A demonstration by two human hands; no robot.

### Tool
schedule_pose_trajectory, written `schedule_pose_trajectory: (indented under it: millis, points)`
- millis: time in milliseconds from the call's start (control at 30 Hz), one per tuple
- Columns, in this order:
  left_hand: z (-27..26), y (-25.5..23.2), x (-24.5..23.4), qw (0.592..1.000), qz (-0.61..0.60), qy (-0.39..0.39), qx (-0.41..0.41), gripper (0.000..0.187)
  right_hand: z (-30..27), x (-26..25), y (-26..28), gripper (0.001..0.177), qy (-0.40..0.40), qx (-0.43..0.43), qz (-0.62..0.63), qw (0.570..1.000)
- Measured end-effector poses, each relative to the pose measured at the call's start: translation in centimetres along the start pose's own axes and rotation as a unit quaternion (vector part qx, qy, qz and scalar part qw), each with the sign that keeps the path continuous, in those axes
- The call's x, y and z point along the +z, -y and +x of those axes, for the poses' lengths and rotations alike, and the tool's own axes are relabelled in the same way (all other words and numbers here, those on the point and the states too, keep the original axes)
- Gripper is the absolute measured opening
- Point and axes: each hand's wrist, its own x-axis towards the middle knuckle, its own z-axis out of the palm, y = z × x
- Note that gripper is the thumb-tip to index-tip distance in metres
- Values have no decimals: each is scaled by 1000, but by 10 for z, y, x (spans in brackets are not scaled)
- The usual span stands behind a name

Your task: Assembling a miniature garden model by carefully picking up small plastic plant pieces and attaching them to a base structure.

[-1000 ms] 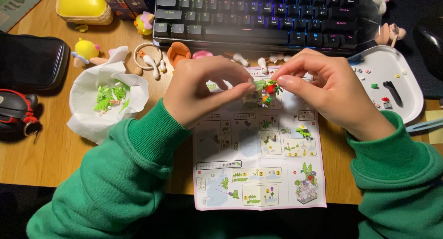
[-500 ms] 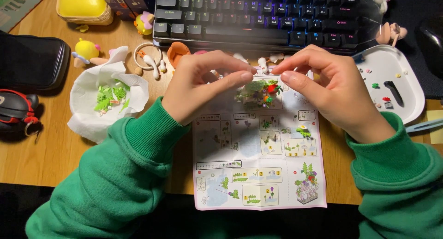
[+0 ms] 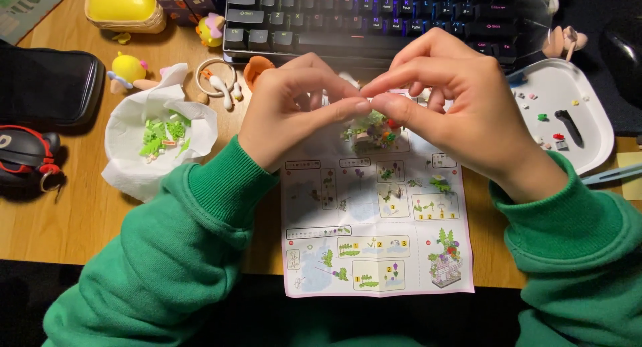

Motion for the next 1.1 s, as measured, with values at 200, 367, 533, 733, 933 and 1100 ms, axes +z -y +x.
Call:
schedule_pose_trajectory:
  millis: [200,367,533,733,933,1100]
  points:
    - [-1,-8,-1,1000,-3,-8,-4,11,4,-6,-4,12,29,-19,2,999]
    - [-1,-9,-3,999,4,-12,37,13,4,-5,-5,9,23,-28,8,999]
    - [-1,-13,-4,1000,2,4,30,11,3,-7,-7,9,21,-29,8,999]
    - [-1,-17,-6,999,20,22,46,9,0,-16,-17,10,5,-31,-3,999]
    - [0,-10,-17,997,75,5,35,6,-17,-46,-35,9,-49,-21,-33,998]
    - [-3,-14,-35,940,283,182,53,17,-38,-53,-7,12,5,69,-96,993]
